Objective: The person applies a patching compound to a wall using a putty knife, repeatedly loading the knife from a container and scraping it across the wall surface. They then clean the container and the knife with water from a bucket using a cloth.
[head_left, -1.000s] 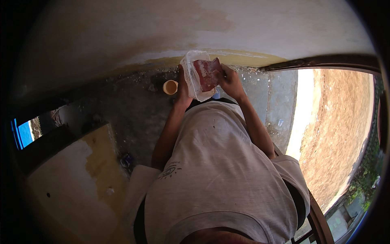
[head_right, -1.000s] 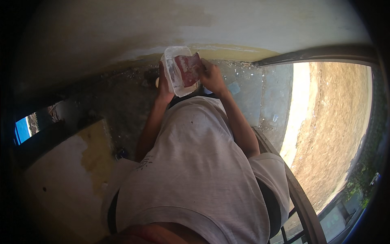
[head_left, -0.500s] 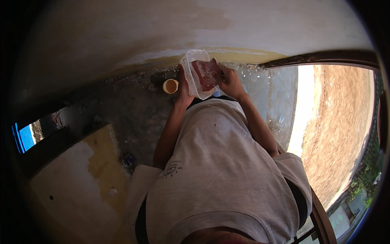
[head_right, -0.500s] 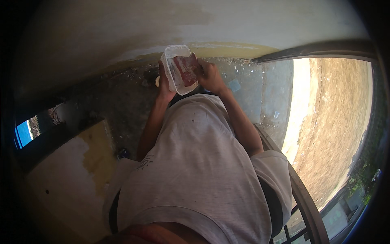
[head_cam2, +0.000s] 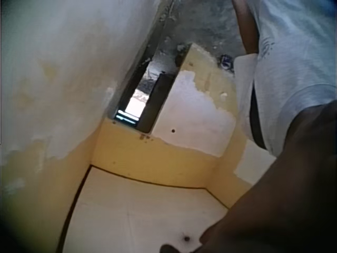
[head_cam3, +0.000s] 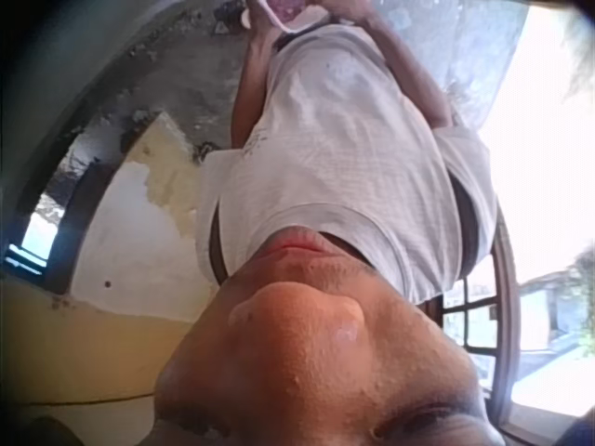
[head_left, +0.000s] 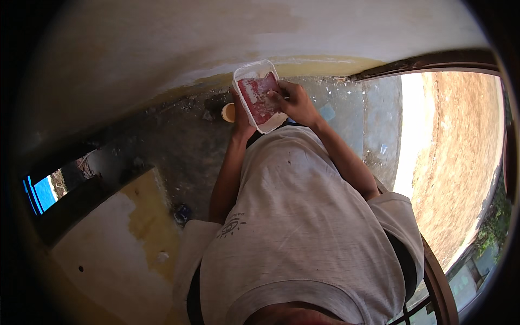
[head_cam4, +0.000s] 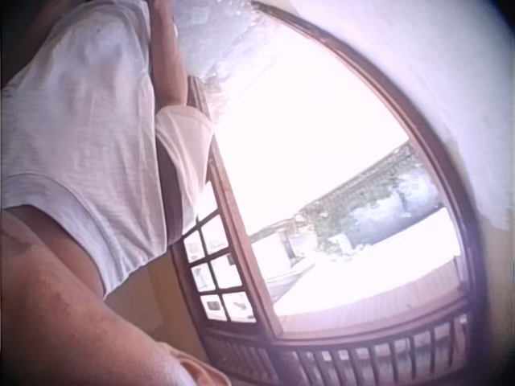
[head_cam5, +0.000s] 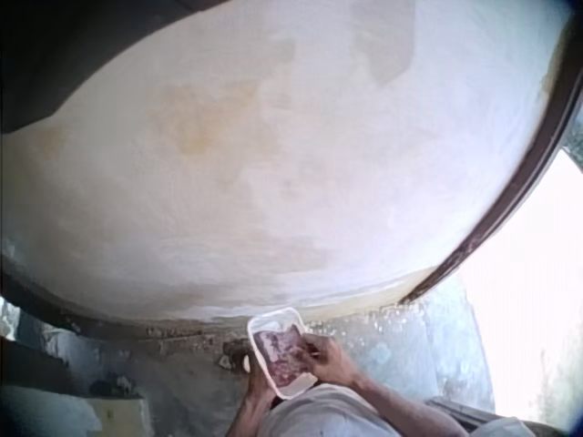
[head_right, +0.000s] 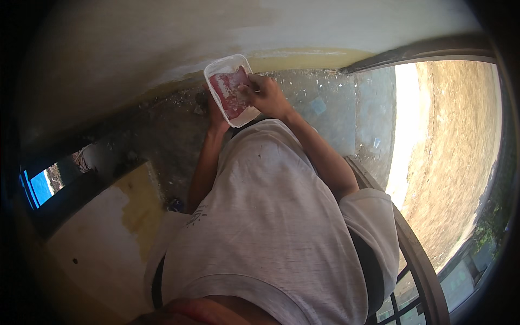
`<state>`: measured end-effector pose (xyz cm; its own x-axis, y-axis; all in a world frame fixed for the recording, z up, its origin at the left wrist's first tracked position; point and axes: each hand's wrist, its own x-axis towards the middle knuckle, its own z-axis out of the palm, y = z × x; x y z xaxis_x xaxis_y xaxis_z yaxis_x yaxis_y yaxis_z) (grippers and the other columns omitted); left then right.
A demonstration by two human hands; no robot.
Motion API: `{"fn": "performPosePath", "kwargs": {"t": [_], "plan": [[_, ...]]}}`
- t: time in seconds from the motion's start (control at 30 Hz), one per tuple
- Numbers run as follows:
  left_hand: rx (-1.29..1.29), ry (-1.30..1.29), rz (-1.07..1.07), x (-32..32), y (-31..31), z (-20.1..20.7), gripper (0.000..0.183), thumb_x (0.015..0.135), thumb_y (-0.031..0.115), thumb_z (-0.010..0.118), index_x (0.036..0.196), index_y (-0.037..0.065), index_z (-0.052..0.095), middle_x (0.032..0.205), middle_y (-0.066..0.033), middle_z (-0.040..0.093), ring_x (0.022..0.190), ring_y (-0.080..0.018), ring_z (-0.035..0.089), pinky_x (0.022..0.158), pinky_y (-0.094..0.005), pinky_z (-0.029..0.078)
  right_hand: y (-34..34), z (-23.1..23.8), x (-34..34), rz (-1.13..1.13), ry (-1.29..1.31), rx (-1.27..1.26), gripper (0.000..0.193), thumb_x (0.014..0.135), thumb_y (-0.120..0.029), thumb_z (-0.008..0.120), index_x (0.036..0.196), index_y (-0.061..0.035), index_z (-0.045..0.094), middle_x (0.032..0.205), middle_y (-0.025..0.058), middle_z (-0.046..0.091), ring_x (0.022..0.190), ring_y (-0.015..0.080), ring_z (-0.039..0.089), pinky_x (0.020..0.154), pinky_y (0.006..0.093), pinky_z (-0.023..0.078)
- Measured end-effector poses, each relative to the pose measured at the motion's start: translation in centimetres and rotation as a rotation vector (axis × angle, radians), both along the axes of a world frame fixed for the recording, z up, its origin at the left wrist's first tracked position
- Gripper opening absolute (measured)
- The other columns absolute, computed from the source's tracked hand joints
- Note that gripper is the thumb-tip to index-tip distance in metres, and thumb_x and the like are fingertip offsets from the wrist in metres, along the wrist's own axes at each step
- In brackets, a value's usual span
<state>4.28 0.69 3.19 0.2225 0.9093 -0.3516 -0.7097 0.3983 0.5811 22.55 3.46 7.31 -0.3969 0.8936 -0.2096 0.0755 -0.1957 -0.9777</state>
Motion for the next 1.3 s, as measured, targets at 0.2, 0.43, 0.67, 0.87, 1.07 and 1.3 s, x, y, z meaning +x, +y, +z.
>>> {"fn": "performPosePath", "kwargs": {"t": [0.2,0.43,0.67,0.87,1.07,1.3], "plan": [[-0.025,-0.01,-0.046,-0.3,0.0,-0.2,0.087,0.094,0.075,0.025,0.149,0.008,0.034,0.142,-0.0146,0.05,0.126,-0.0288,0.056,0.105,-0.0467,0.049,-0.6,0.0,1.4,-0.039,0.266,-0.198,0.029,0.1,-0.029,0.063,0.106,-0.0009,0.065,0.087,-0.0025,0.063,0.072,0.005,0.054,0.061,0.0251,0.044],[-0.104,-0.038,0.073,-0.5,-0.3,0.2,0.064,0.103,0.057,0.033,0.144,0.008,0.043,0.138,-0.0119,0.054,0.126,-0.0291,0.055,0.106,-0.0503,0.047,-1.2,-0.7,2.5,-0.281,0.57,-0.254,0.022,0.097,-0.02,0.064,0.112,-0.0035,0.065,0.097,0.0028,0.067,0.084,0.0103,0.061,0.079,0.0287,0.049],[-0.087,-0.197,0.101,-3.8,0.2,-2.5,0.055,0.103,0.05,0.039,0.141,0.012,0.048,0.135,-0.0082,0.057,0.123,-0.029,0.057,0.105,-0.0497,0.046,-1.1,0.2,2.4,-0.437,0.933,-0.235,0.02,0.093,-0.001,0.059,0.113,-0.0003,0.059,0.106,0.0091,0.068,0.096,0.0177,0.067,0.086,0.034,0.055],[-0.038,-0.164,0.083,-6.7,1.8,-3.2,0.061,0.101,0.056,0.041,0.143,0.013,0.046,0.138,-0.007,0.055,0.125,-0.0287,0.055,0.106,-0.0489,0.046,1.3,0.0,-0.2,-0.578,0.863,-0.204,0.025,0.096,-0.005,0.056,0.119,0.0033,0.057,0.11,0.0104,0.067,0.106,0.0204,0.066,0.092,0.0354,0.053],[-0.032,-0.156,0.064,-8.1,3.2,-0.6,0.063,0.1,0.061,0.04,0.144,0.016,0.045,0.138,-0.0046,0.054,0.127,-0.0272,0.053,0.107,-0.0484,0.044,8.1,3.5,2.2,-0.708,0.502,0.009,0.02,0.097,-0.004,0.051,0.109,0.0115,0.056,0.112,0.0178,0.062,0.109,0.0274,0.064,0.101,0.0335,0.052],[-0.12,-0.138,0.039,-11.3,2.6,-2.0,0.067,0.098,0.066,0.039,0.144,0.018,0.045,0.138,-0.0041,0.054,0.125,-0.0274,0.053,0.106,-0.049,0.043,8.0,16.8,1.7,-0.859,0.809,0.188,0.012,0.093,-0.003,0.055,0.096,0.0063,0.06,0.1,0.0169,0.066,0.098,0.0277,0.066,0.096,0.0349,0.054]]}}
